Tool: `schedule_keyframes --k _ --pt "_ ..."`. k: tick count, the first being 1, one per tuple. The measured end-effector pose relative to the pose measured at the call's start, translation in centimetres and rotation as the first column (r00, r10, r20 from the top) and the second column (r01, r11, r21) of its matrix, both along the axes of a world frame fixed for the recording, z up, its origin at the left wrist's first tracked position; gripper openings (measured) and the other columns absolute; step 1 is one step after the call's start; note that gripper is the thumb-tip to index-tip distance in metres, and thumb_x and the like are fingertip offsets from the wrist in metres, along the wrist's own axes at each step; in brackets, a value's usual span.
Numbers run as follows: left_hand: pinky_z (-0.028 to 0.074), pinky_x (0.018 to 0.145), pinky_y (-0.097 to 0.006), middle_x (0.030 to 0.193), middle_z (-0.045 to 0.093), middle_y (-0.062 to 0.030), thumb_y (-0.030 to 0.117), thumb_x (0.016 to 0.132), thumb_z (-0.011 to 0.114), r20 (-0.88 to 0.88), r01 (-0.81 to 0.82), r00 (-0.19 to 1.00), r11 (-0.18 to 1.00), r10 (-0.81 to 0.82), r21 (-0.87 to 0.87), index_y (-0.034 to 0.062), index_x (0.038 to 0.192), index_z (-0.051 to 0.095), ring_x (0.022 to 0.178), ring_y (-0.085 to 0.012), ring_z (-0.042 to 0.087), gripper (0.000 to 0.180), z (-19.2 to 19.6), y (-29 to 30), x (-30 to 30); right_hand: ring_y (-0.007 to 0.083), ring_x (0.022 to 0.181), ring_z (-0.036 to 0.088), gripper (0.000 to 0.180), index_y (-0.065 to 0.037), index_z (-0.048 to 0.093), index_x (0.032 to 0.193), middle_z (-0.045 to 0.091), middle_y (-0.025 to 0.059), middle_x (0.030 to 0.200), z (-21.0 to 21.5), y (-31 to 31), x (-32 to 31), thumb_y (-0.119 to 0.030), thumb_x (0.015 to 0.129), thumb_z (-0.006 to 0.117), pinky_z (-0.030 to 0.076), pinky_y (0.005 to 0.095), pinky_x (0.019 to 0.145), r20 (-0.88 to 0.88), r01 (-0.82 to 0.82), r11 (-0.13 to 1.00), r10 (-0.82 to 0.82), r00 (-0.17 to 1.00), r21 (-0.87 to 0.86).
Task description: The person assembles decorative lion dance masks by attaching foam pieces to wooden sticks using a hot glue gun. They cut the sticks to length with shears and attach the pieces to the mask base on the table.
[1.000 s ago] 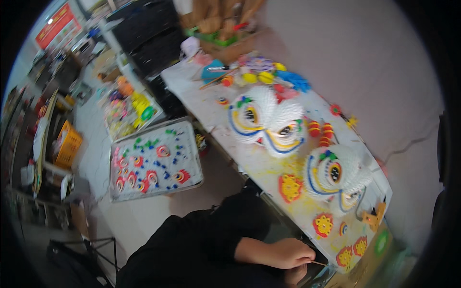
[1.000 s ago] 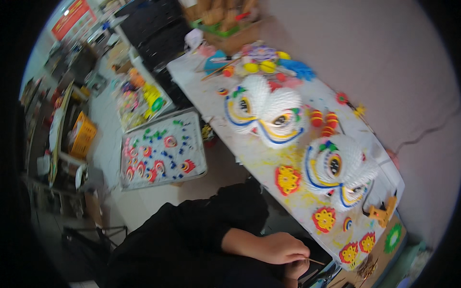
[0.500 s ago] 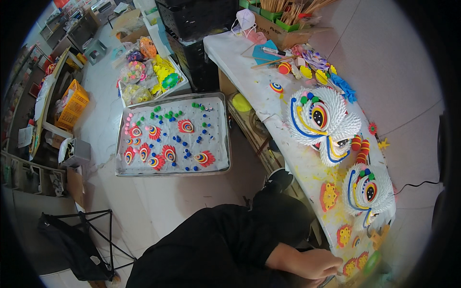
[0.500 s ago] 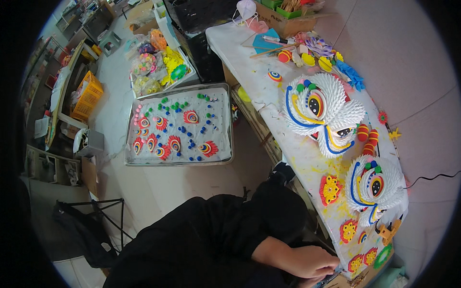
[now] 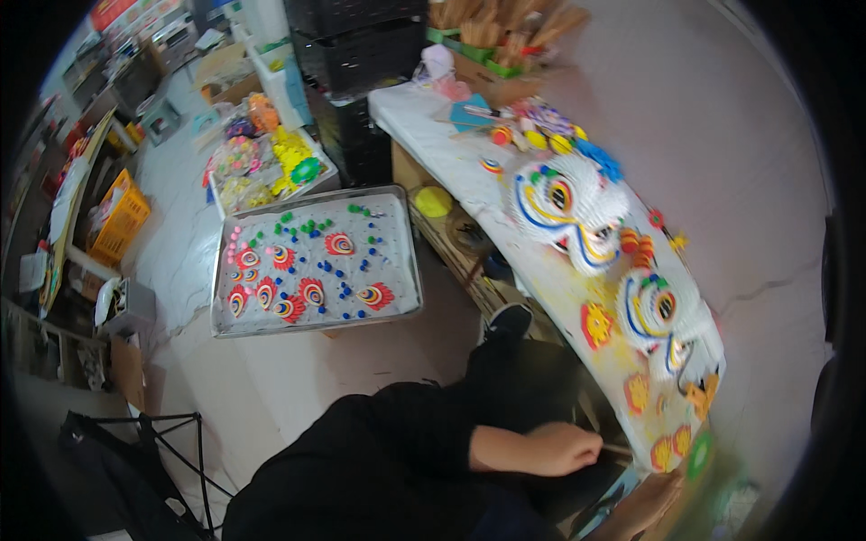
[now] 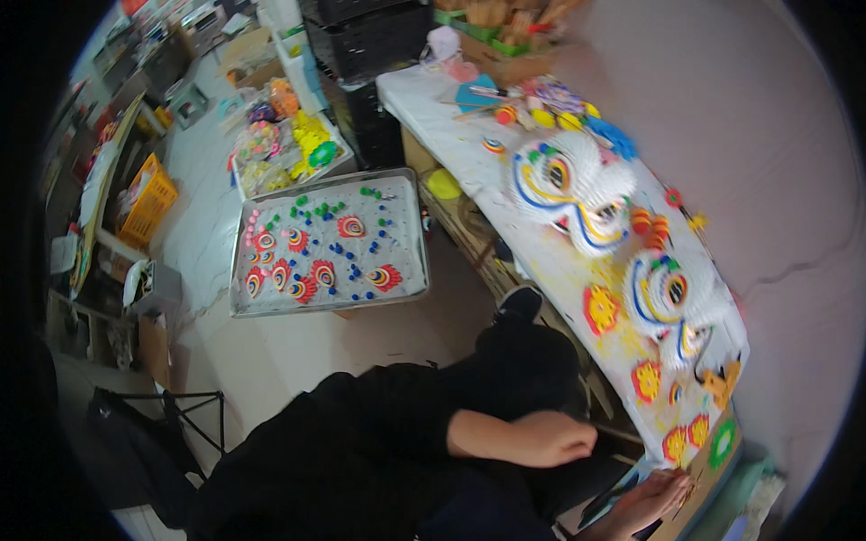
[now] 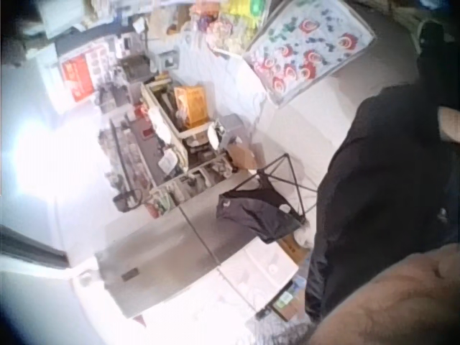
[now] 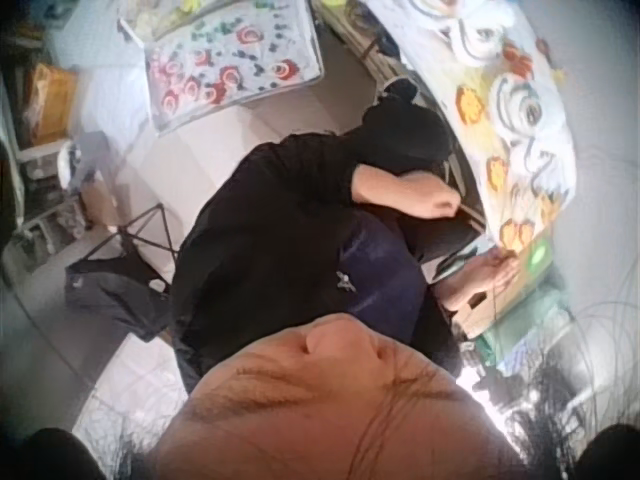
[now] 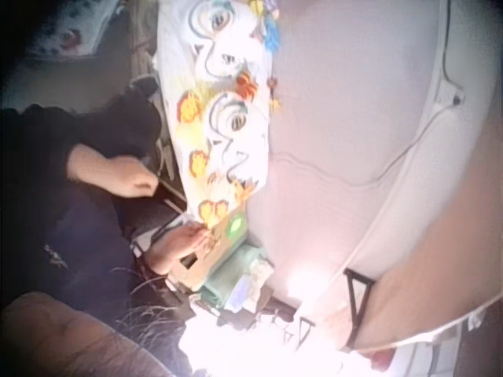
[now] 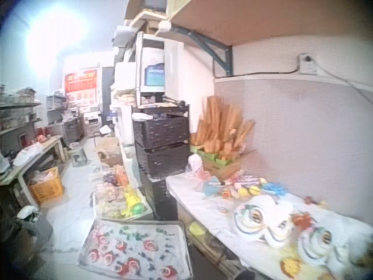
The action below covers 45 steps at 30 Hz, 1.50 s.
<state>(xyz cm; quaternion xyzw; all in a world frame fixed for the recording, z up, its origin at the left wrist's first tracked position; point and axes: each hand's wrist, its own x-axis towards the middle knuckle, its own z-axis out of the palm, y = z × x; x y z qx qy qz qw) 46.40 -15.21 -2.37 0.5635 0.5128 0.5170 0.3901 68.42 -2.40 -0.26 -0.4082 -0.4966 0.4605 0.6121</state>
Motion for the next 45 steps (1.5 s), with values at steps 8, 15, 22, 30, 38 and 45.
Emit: schedule_keyframes --k 8,15,22,30,38,45 --pt "0.048 0.072 -0.038 0.089 0.062 -0.0135 0.021 0.082 0.067 -0.419 -0.396 0.765 0.87 0.49 0.294 0.0063 0.095 0.063 0.084 -0.0328 0.059 0.02 2.1 -5.4 -4.3 0.0096 0.074 0.054 0.018 -0.005 0.056 0.1 0.06 0.0028 0.09 0.3 -1.1 5.5 -0.023 0.097 0.053 0.043 0.0234 0.065 -0.469 -0.015 0.999 0.027 0.883 0.029" --pt "0.021 0.112 -0.036 0.15 0.025 -0.021 0.033 0.097 0.039 -0.013 -0.34 0.939 0.923 0.343 -0.179 -0.0017 0.144 0.026 0.138 -0.0315 0.028 0.06 -6.2 -8.5 -7.2 0.0105 0.069 0.053 0.016 -0.006 0.055 0.095 0.06 0.0043 0.089 0.6 -2.0 6.8 -0.022 0.097 0.052 0.043 0.0241 0.062 -0.531 0.073 0.993 -0.11 0.84 -0.09" --pt "0.022 0.112 -0.038 0.147 0.029 -0.0231 0.036 0.093 0.047 -0.013 -0.501 0.863 0.851 0.505 -0.159 -0.0032 0.145 0.021 0.138 -0.0322 0.027 0.07 -4.7 -8.6 -5.2 0.0108 0.066 0.051 0.016 -0.005 0.056 0.094 0.058 0.0045 0.085 -2.5 1.0 5.4 -0.02 0.097 0.052 0.042 0.0257 0.06 -0.516 0.103 0.968 -0.211 0.83 -0.23" --pt "0.047 0.087 -0.037 0.088 0.066 -0.0074 0.021 0.075 0.072 -0.639 0.435 0.626 0.88 -0.447 -0.19 0.0127 0.093 0.066 0.09 -0.0223 0.063 0.021 0.8 -2.1 -2.4 0.0101 0.063 0.05 0.016 -0.006 0.055 0.09 0.057 0.0035 0.079 -3.4 3.6 2.9 -0.02 0.097 0.053 0.044 0.025 0.058 -0.479 -0.02 0.959 -0.123 0.869 -0.283" --pt "0.045 0.09 -0.039 0.116 0.062 -0.0131 0.024 0.078 0.072 -0.633 -0.075 0.77 0.996 0.082 0.038 0.0031 0.115 0.06 0.109 -0.0284 0.059 0.045 5.6 5.0 -2.9 0.012 0.063 0.056 0.013 -0.004 0.056 0.086 0.061 0.0059 0.08 -3.4 4.4 2.0 -0.013 0.095 0.054 0.047 0.0255 0.06 -0.278 -0.133 0.955 0.056 0.959 -0.265" --pt "0.048 0.08 -0.037 0.096 0.067 -0.0101 0.017 0.083 0.068 -0.287 0.136 0.946 0.988 -0.15 -0.068 0.0039 0.106 0.064 0.091 -0.0282 0.063 0.027 2.8 9.0 -0.5 0.0095 0.078 0.06 0.001 0.001 0.062 0.088 0.065 0.0063 0.089 -1.9 3.9 -2.2 0.0 0.087 0.063 0.047 0.0222 0.069 -0.081 -0.591 0.746 0.598 0.797 -0.307"
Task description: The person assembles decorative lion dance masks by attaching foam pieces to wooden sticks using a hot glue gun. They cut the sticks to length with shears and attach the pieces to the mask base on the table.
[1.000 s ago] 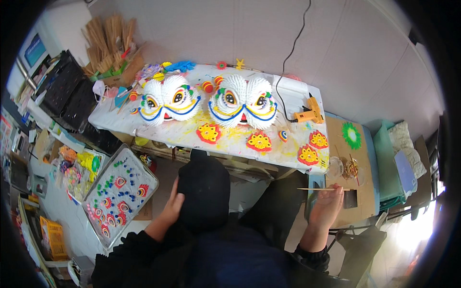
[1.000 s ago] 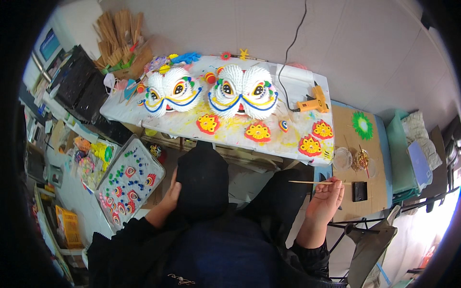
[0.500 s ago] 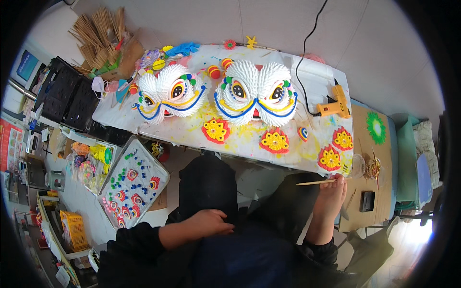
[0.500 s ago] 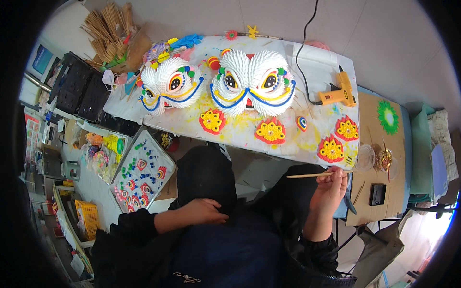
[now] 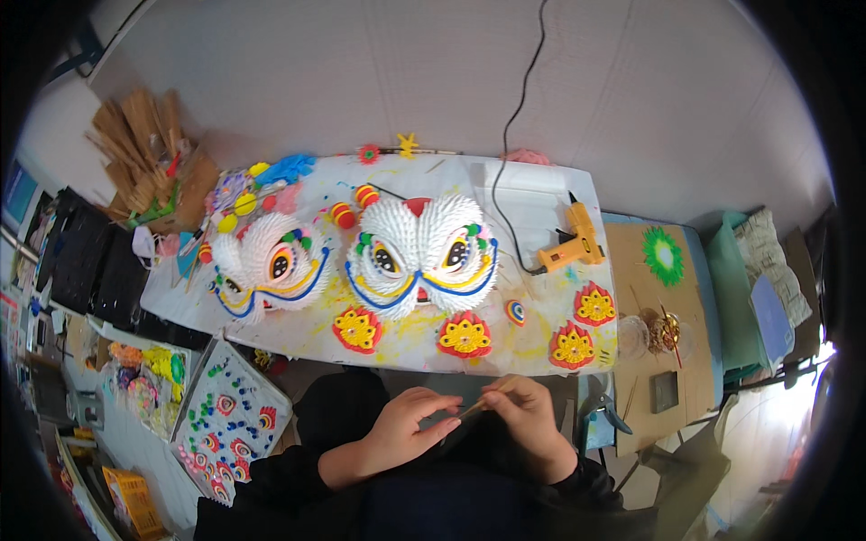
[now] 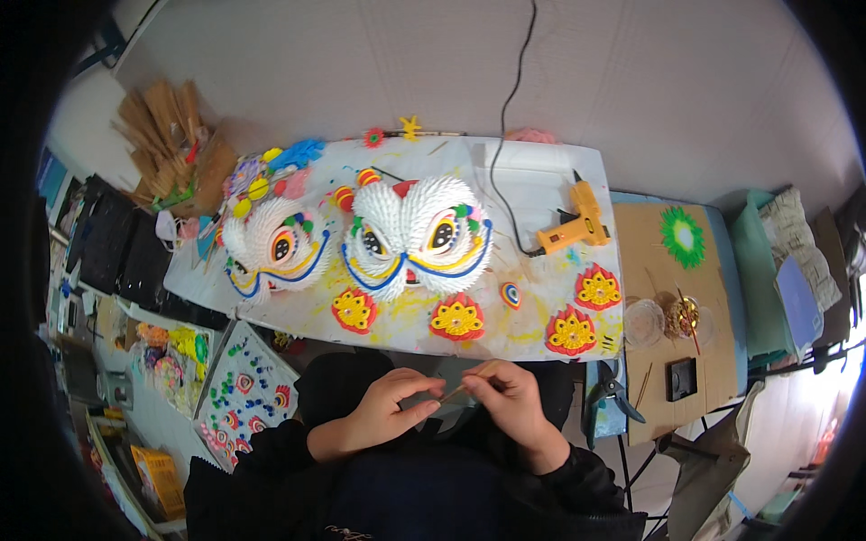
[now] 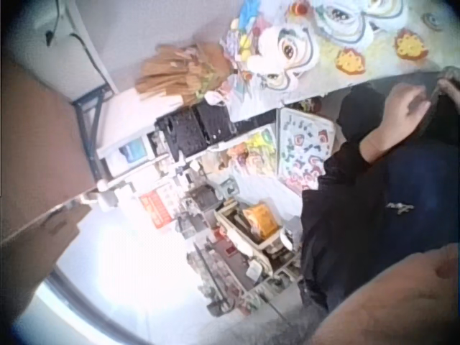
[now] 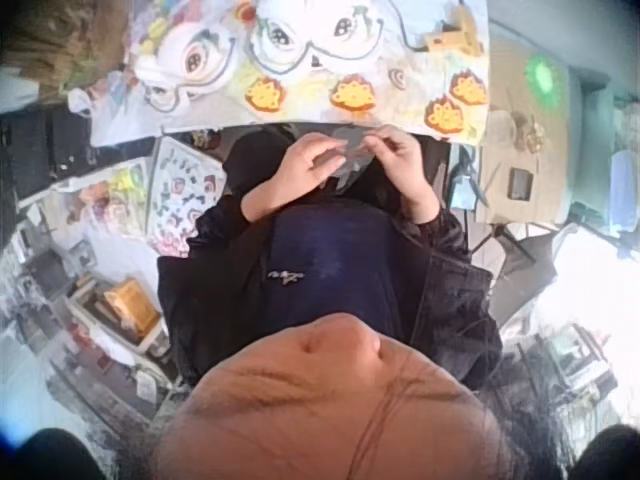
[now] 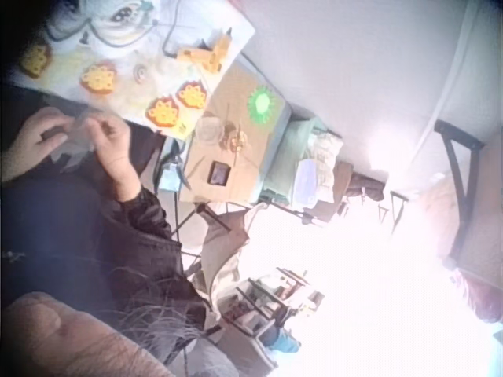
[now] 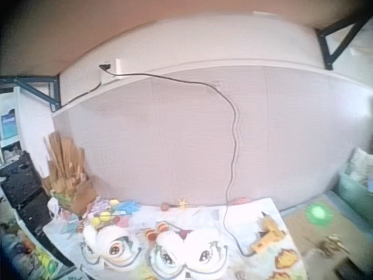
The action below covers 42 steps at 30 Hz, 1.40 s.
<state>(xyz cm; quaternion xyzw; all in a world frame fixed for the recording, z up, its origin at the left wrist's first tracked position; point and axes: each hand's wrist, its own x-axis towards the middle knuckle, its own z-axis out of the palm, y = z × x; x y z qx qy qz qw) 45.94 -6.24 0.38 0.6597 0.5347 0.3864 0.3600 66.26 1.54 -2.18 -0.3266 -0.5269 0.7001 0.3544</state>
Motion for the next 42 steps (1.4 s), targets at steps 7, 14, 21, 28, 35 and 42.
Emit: schedule_keyframes --k 7,14,21,28,35,42 --pt "0.049 0.07 -0.037 0.086 0.066 -0.0115 0.017 0.083 0.067 0.067 0.018 0.998 0.988 -0.008 -0.152 0.0067 0.093 0.067 0.081 -0.0295 0.063 0.014 -1.1 1.3 0.1 0.0105 0.08 0.06 0.006 0.003 0.061 0.093 0.064 0.0073 0.088 -0.6 0.2 -1.4 0.0 0.088 0.062 0.048 0.0231 0.072 -0.032 -0.089 0.992 0.086 0.996 -0.087" --pt "0.05 0.07 -0.037 0.087 0.066 -0.0102 0.017 0.081 0.069 0.003 -0.047 0.999 0.992 0.047 -0.115 0.0072 0.09 0.068 0.082 -0.0293 0.064 0.013 1.1 1.1 -0.9 0.0168 0.083 0.058 0.014 0.002 0.06 0.089 0.063 0.0107 0.088 0.1 0.1 -2.5 -0.009 0.093 0.053 0.044 0.0284 0.079 0.031 -0.094 0.983 0.09 0.995 0.158" --pt "0.046 0.065 -0.027 0.084 0.065 -0.0099 0.007 0.087 0.06 0.228 -0.758 0.618 0.494 0.752 0.426 -0.0011 0.085 0.061 0.074 -0.0128 0.058 0.009 4.2 -4.2 -19.1 0.0116 0.07 0.053 0.018 -0.001 0.057 0.097 0.055 0.0034 0.076 -1.4 -1.8 -3.1 -0.016 0.098 0.048 0.043 0.0232 0.067 0.22 -0.12 0.99 0.1 0.97 0.078" --pt "0.049 0.066 -0.027 0.081 0.066 -0.0059 0.02 0.088 0.062 0.062 -0.943 0.22 0.196 0.974 0.269 -0.0005 0.103 0.065 0.076 -0.0128 0.062 0.025 0.6 -0.2 -49.6 0.0083 0.063 0.053 0.016 -0.001 0.063 0.103 0.06 0.0011 0.07 -5.8 -6.6 -7.2 -0.013 0.093 0.058 0.044 0.0235 0.056 0.588 -0.259 0.964 0.175 0.789 0.06" --pt "0.051 0.07 -0.039 0.085 0.069 -0.0111 0.033 0.08 0.067 -0.096 -0.954 0.013 0.041 0.995 0.299 0.0101 0.105 0.068 0.078 -0.0293 0.066 0.033 0.9 7.2 -60.1 0.0077 0.065 0.055 0.017 -0.001 0.063 0.105 0.061 0.0024 0.072 -5.0 -6.7 -11.8 -0.01 0.092 0.059 0.046 0.0231 0.058 0.622 -0.248 0.964 0.254 0.741 -0.098" --pt "0.045 0.059 -0.032 0.074 0.066 -0.0097 0.028 0.08 0.071 -0.081 -0.907 0.167 0.185 0.983 0.379 0.0009 0.091 0.07 0.064 -0.0181 0.061 0.029 1.3 8.6 -62.2 0.0089 0.067 0.058 0.016 0.0 0.062 0.103 0.063 0.0035 0.075 -7.8 -6.4 -12.9 -0.011 0.093 0.058 0.048 0.0237 0.059 0.588 -0.195 0.95 0.305 0.749 -0.244"
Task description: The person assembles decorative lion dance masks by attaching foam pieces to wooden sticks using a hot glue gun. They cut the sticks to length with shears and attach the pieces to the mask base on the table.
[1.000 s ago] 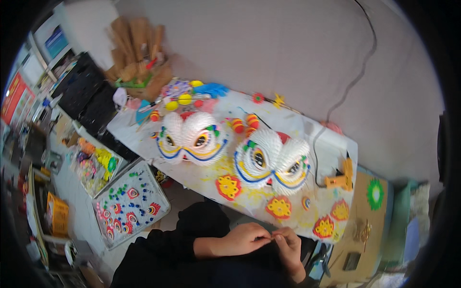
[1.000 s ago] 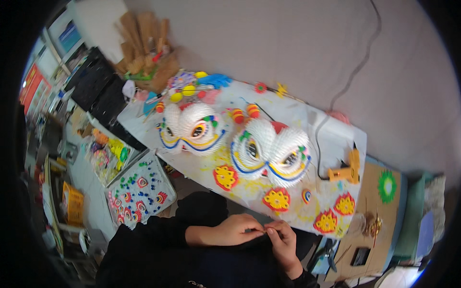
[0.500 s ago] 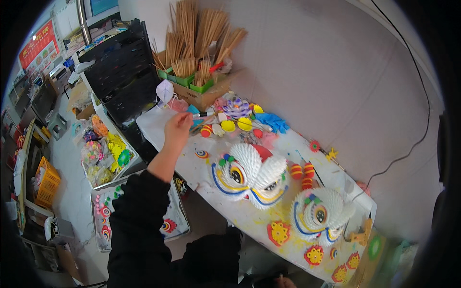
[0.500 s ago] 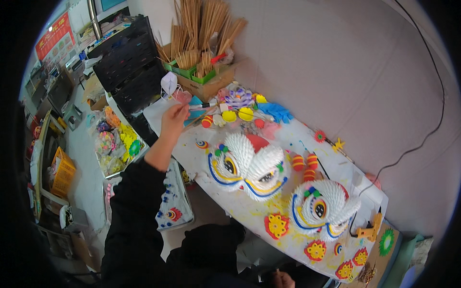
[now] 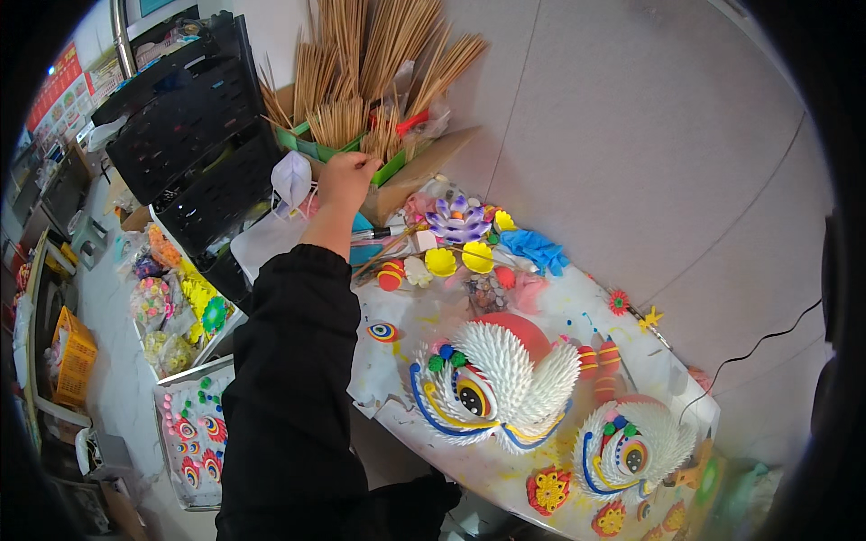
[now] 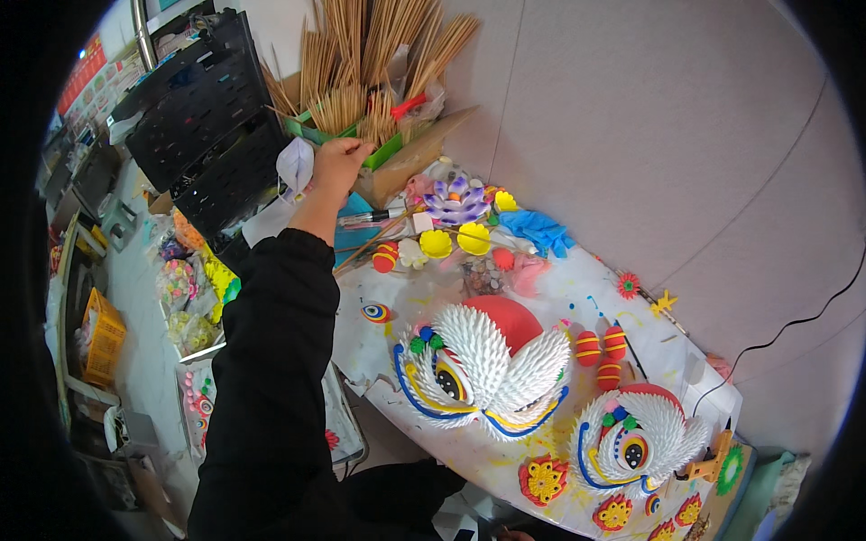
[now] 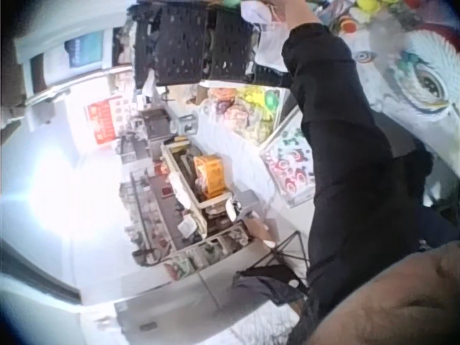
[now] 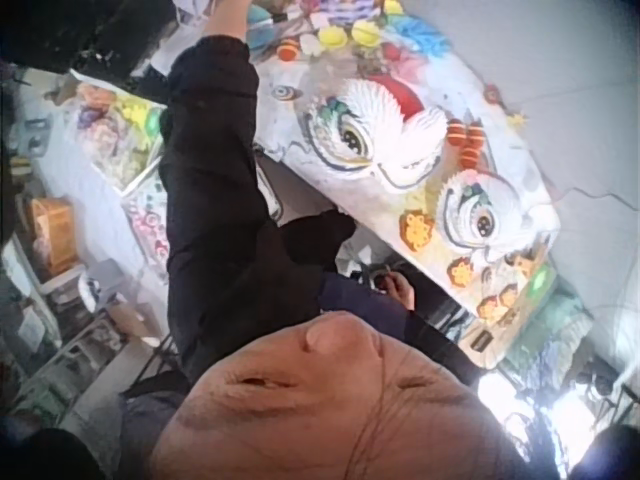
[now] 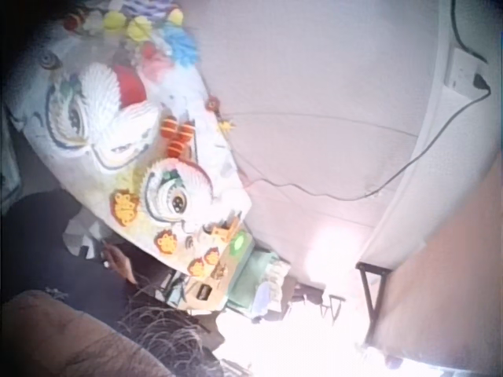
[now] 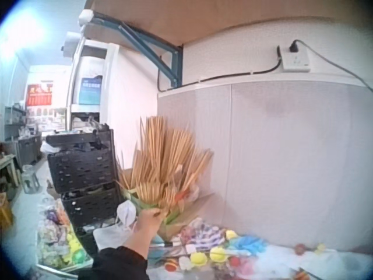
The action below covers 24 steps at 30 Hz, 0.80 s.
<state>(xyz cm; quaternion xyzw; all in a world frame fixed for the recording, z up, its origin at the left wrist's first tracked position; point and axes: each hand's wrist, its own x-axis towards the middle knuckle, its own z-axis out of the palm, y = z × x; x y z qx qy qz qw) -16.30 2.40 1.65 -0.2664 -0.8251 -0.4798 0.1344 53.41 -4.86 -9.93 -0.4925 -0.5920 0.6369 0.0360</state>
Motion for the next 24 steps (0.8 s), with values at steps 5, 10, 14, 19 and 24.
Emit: schedule_keyframes --k 5,10,14,19,24 --pt "0.047 0.067 -0.036 0.083 0.066 -0.0128 0.028 0.08 0.07 -0.136 0.087 0.987 0.996 -0.084 0.015 0.0035 0.09 0.071 0.074 -0.0264 0.062 0.026 0.1 -0.6 -1.0 0.0095 0.068 0.059 0.018 0.0 0.062 0.105 0.064 0.0037 0.077 -1.7 -0.1 0.5 -0.011 0.093 0.058 0.049 0.024 0.06 0.008 -0.022 1.0 0.022 1.0 -0.008" --pt "0.049 0.07 -0.038 0.088 0.065 -0.0131 0.029 0.08 0.069 -0.237 0.027 0.971 0.999 -0.016 0.044 0.0053 0.089 0.071 0.081 -0.0307 0.063 0.025 2.1 -0.2 -1.1 0.0091 0.069 0.06 0.018 0.0 0.063 0.106 0.065 0.0039 0.079 -1.2 0.0 0.9 -0.012 0.093 0.057 0.049 0.0236 0.061 0.023 0.0 0.999 0.001 1.0 -0.051" --pt "0.049 0.07 -0.034 0.085 0.066 -0.0118 0.021 0.081 0.07 -0.369 0.039 0.929 0.985 0.026 0.169 0.0073 0.089 0.072 0.079 -0.0268 0.064 0.017 6.2 -1.2 0.0 0.0084 0.068 0.057 0.017 -0.001 0.063 0.104 0.063 0.0026 0.078 -0.9 -0.3 1.1 -0.012 0.094 0.056 0.047 0.0231 0.06 0.006 0.019 0.999 -0.018 1.0 -0.044" --pt "0.048 0.07 -0.025 0.088 0.069 -0.0044 0.02 0.087 0.066 -0.221 -0.005 0.971 0.934 0.09 0.358 0.0027 0.099 0.071 0.078 -0.0085 0.06 0.022 14.9 -6.5 6.5 0.0098 0.065 0.054 0.014 -0.002 0.065 0.1 0.06 0.0017 0.071 0.5 -0.4 1.3 -0.011 0.093 0.056 0.045 0.0251 0.059 0.055 -0.136 0.969 0.128 0.99 0.206" --pt "0.045 0.072 -0.025 0.086 0.062 -0.0033 0.021 0.096 0.052 -0.065 0.575 0.783 0.68 -0.619 0.455 0.0013 0.1 0.063 0.078 -0.0108 0.057 0.023 15.7 -11.8 24.2 0.0125 0.076 0.06 0.03 0.002 0.056 0.105 0.066 0.009 0.09 7.3 0.8 1.7 -0.022 0.101 0.039 0.05 0.0264 0.071 -0.221 -0.045 0.979 0.09 0.971 0.201"
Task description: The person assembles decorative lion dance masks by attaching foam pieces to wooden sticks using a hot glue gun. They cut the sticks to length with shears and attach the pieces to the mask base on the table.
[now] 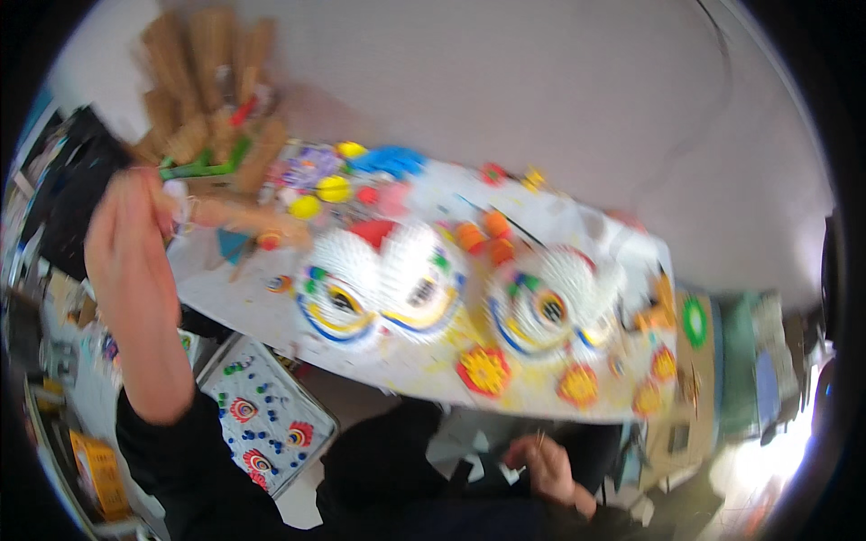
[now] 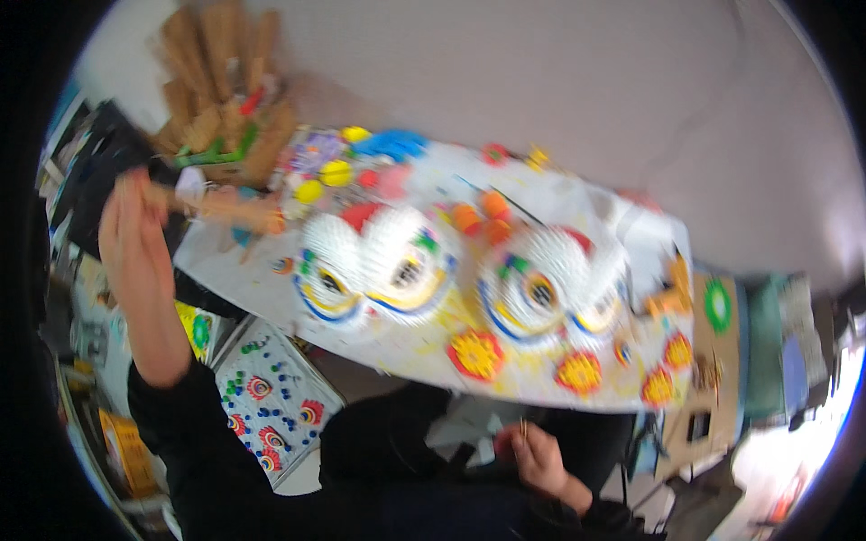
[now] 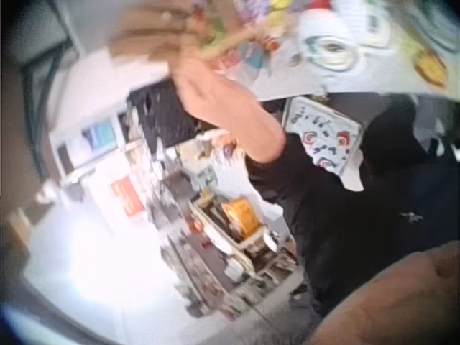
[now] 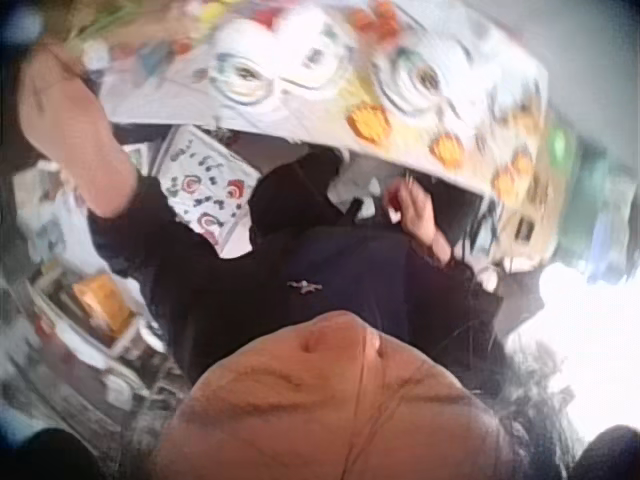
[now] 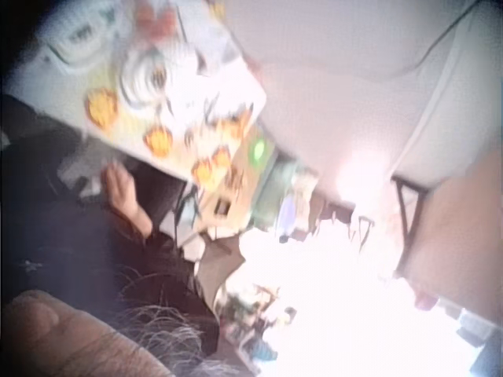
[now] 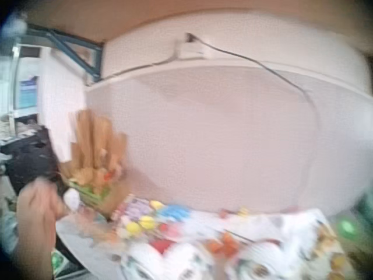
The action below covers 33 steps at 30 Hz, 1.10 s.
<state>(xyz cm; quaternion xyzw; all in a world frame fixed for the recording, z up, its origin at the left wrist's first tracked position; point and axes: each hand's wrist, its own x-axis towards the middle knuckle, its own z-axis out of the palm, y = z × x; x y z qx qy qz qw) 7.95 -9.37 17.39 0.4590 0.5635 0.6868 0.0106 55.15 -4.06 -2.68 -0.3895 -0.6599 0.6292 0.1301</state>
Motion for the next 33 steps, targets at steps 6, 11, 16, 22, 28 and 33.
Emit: schedule_keyframes --k 6,11,16,22,28,33 --pt "0.046 0.064 -0.024 0.084 0.066 -0.0072 0.005 0.082 0.067 0.14 0.667 0.719 0.62 -0.68 -0.413 0.0002 0.094 0.071 0.072 -0.0153 0.06 0.013 -7.6 1.3 22.3 0.0226 0.084 0.06 0.026 -0.001 0.06 0.113 0.063 0.0129 0.103 6.3 1.4 -0.2 -0.014 0.093 0.05 0.047 0.0312 0.076 -0.134 0.027 0.789 0.07 0.988 0.614" --pt "0.045 0.067 -0.023 0.085 0.063 -0.0054 0.005 0.086 0.064 0.461 0.787 0.616 0.519 -0.639 -0.333 -0.0023 0.094 0.07 0.076 -0.0107 0.057 0.013 -11.2 2.6 32.1 0.0194 0.068 0.054 0.02 -0.001 0.061 0.103 0.062 0.0065 0.077 5.4 0.9 4.1 -0.018 0.092 0.057 0.044 0.0305 0.066 -0.286 0.016 0.915 0.109 0.952 0.403" --pt "0.046 0.07 -0.026 0.095 0.061 -0.0057 0.013 0.093 0.057 0.761 0.878 0.415 0.438 -0.498 -0.192 -0.0016 0.115 0.06 0.081 -0.0113 0.057 0.027 -15.6 3.8 38.3 0.0085 0.064 0.05 0.019 -0.001 0.058 0.098 0.053 0.0004 0.067 2.7 1.4 10.3 -0.018 0.098 0.049 0.041 0.0227 0.06 -0.315 0.045 0.987 -0.091 0.945 -0.153" --pt "0.045 0.071 -0.025 0.099 0.06 -0.0054 0.017 0.093 0.058 0.842 0.866 0.442 0.391 -0.309 -0.312 0.0024 0.126 0.052 0.084 -0.0118 0.058 0.037 -18.1 5.9 42.0 0.0129 0.057 0.053 0.023 -0.004 0.052 0.104 0.057 0.0053 0.068 1.1 7.4 14.2 -0.023 0.101 0.04 0.041 0.0242 0.051 -0.228 0.282 0.809 -0.447 0.865 -0.517" --pt "0.048 0.076 -0.033 0.105 0.061 -0.0104 0.012 0.087 0.061 0.066 0.477 0.784 0.532 -0.617 -0.7 0.0023 0.123 0.052 0.088 -0.024 0.06 0.038 -18.5 9.1 43.4 0.0136 0.052 0.05 0.02 -0.007 0.05 0.109 0.062 0.0085 0.08 0.7 10.2 14.8 -0.019 0.101 0.037 0.038 0.024 0.045 -0.261 0.261 0.73 -0.517 0.815 -0.631" --pt "0.046 0.082 -0.041 0.109 0.057 -0.0121 0.006 0.078 0.062 -0.502 0.132 0.626 0.716 -0.596 -0.685 0.0037 0.11 0.058 0.098 -0.0319 0.056 0.032 -18.8 14.8 45.2 0.0118 0.048 0.044 0.019 -0.008 0.05 0.107 0.061 0.0081 0.079 0.7 8.6 16.8 -0.019 0.1 0.036 0.032 0.0225 0.041 -0.353 0.24 0.723 -0.563 0.747 -0.647"
